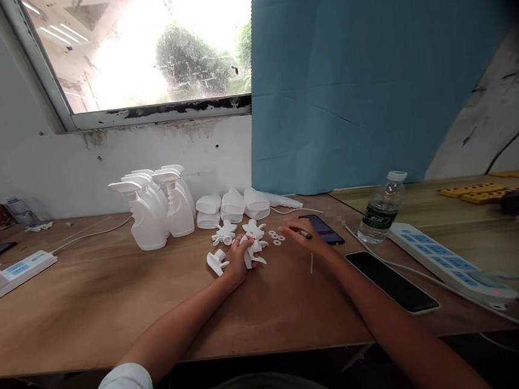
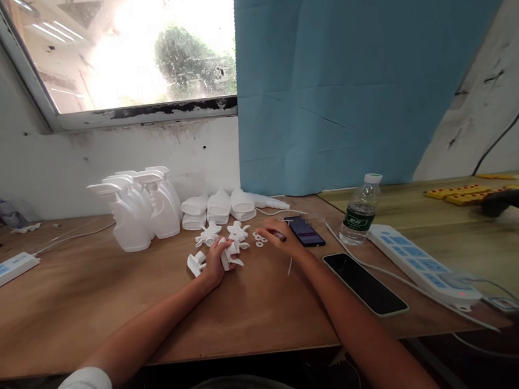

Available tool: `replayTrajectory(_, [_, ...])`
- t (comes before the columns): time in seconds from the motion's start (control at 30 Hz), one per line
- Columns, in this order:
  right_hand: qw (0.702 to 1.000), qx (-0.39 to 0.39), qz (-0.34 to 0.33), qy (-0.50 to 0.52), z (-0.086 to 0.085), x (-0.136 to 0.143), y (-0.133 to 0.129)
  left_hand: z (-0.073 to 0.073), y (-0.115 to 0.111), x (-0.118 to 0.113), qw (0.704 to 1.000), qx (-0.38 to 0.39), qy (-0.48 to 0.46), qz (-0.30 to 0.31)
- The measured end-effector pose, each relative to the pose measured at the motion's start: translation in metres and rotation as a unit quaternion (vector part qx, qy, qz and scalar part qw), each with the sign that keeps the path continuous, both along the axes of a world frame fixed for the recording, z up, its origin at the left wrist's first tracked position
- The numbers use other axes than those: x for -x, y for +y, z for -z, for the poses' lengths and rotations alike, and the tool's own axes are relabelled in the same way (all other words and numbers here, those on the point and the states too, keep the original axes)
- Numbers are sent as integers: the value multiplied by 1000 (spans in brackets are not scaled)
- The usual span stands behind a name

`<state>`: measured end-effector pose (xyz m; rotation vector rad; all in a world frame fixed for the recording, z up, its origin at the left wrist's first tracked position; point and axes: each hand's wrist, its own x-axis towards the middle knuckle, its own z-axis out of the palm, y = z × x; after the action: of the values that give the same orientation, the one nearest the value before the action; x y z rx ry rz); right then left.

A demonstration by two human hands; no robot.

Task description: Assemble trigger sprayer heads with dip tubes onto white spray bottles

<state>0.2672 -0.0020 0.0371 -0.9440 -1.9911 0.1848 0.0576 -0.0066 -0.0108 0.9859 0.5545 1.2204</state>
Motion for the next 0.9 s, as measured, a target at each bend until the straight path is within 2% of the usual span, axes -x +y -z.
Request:
replayTrajectory(0.1, [997,37,9,62,-1,-9,0,-1,-3,-3,998,-5,-4,64])
replayTrajectory(0.17, [995,52,3,83,1,-11,0,-2,-4,-5,997,-4,-4,79])
replayTrajectory(0.37, [988,90,-24,127,5,-12,3,0,1,-4,997,34,10,68])
replayTrajectory(0.63, [963,227,-12,145,7,-14,7,-5,0,-2,996,43,17,71])
replayTrajectory(0.73, [952,241,-15,189,5,-12,7,-6,0,0,995,59,16,83])
replayTrajectory(0.9, [910,287,-88,286,-5,-2,2,-8,0,3,993,86,-1,87])
